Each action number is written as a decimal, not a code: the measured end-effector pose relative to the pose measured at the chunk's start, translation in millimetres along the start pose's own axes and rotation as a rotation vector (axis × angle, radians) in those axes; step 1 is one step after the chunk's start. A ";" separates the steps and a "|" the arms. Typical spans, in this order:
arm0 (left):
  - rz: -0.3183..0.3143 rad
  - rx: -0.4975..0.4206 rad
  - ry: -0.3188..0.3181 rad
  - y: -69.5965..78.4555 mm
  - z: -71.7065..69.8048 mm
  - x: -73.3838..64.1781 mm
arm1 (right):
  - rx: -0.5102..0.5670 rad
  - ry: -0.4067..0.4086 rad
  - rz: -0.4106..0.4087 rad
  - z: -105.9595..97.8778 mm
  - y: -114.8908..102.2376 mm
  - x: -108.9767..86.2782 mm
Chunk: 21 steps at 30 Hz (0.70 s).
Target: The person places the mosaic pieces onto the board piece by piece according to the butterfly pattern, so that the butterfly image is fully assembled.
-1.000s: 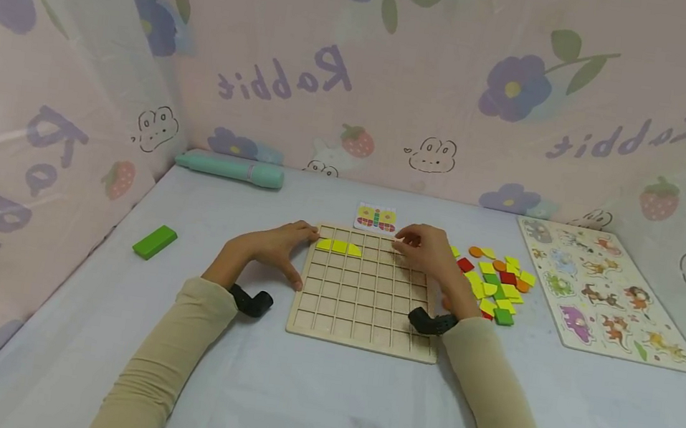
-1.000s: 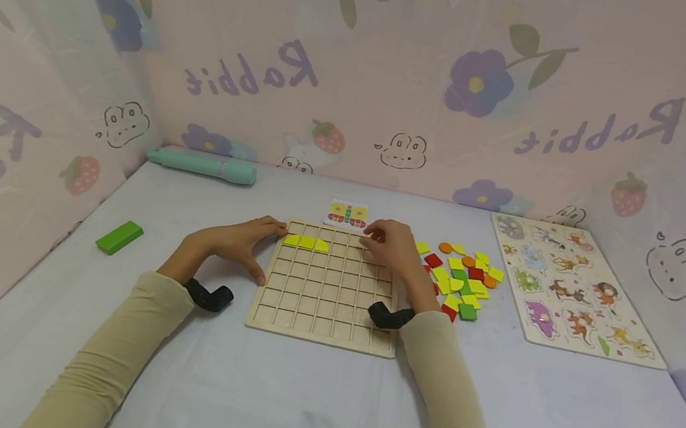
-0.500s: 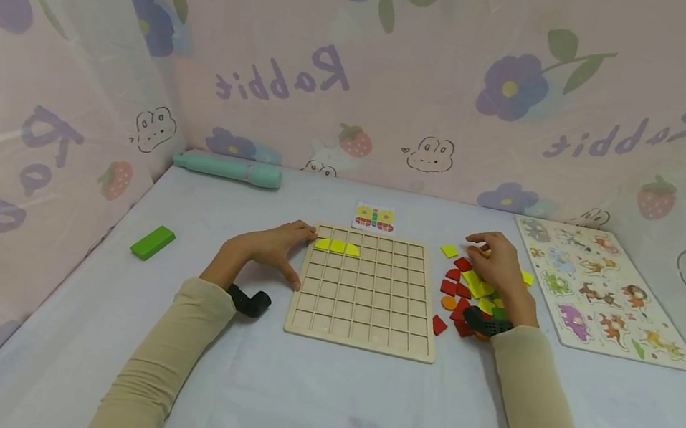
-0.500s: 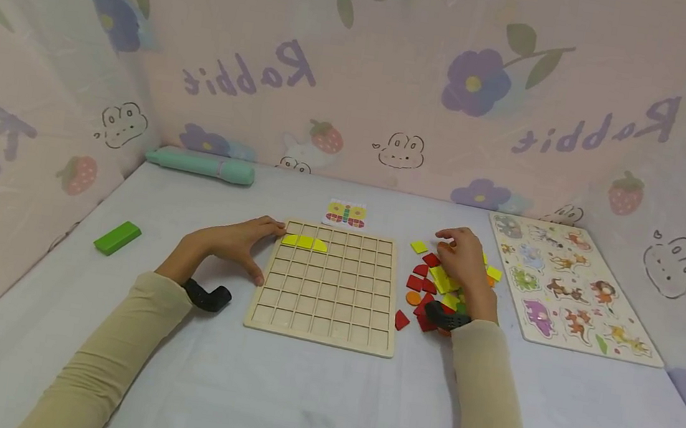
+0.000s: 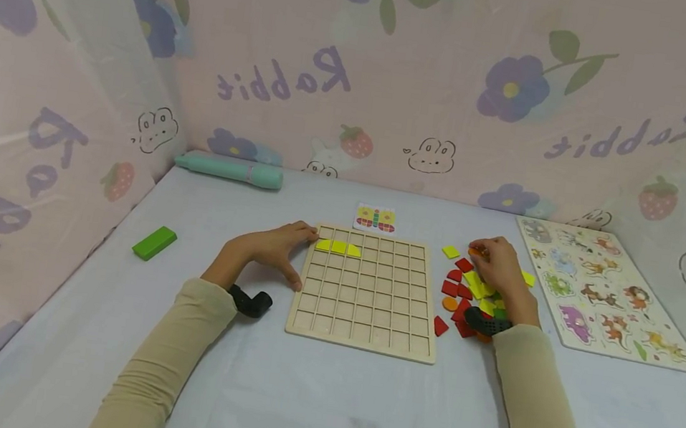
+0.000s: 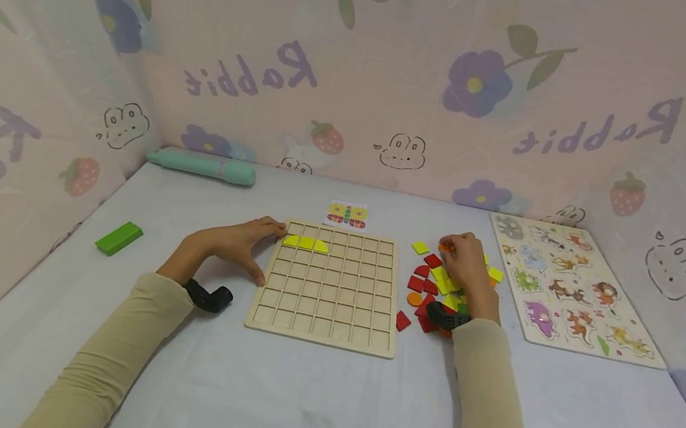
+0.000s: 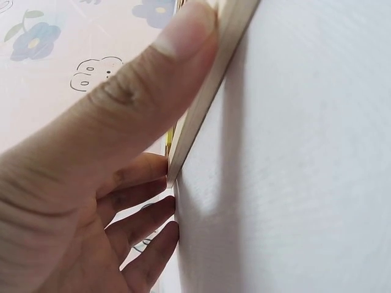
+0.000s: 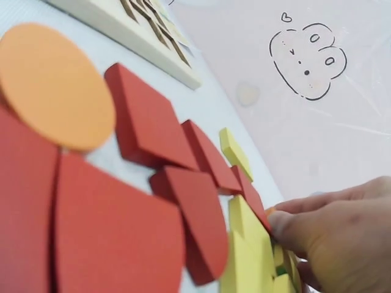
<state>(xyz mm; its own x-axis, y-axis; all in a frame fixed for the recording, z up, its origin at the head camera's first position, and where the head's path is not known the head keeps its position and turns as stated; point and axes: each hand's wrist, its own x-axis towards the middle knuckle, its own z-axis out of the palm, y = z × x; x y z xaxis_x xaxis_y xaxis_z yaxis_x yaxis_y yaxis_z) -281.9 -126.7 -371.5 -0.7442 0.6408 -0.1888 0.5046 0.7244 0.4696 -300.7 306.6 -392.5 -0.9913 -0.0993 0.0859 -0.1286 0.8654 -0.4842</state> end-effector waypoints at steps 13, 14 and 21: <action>0.012 0.006 -0.001 -2.0 -0.3 -1.0 | -0.015 0.024 -0.243 22.5 -51.0 7.3; 0.012 0.005 -0.002 -2.5 -0.1 -0.7 | -0.007 0.017 -0.280 26.3 -58.7 7.9; 0.015 0.002 -0.009 -2.4 -0.4 1.5 | 0.087 -0.054 -0.507 52.9 -107.2 8.2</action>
<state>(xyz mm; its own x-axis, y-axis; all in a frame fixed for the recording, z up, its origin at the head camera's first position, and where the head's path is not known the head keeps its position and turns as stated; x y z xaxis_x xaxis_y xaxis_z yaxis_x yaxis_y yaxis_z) -284.4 -127.6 -372.6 -0.7325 0.6538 -0.1896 0.5165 0.7152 0.4709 -296.5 187.0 -385.9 -0.8033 -0.5228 0.2852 -0.5930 0.6578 -0.4644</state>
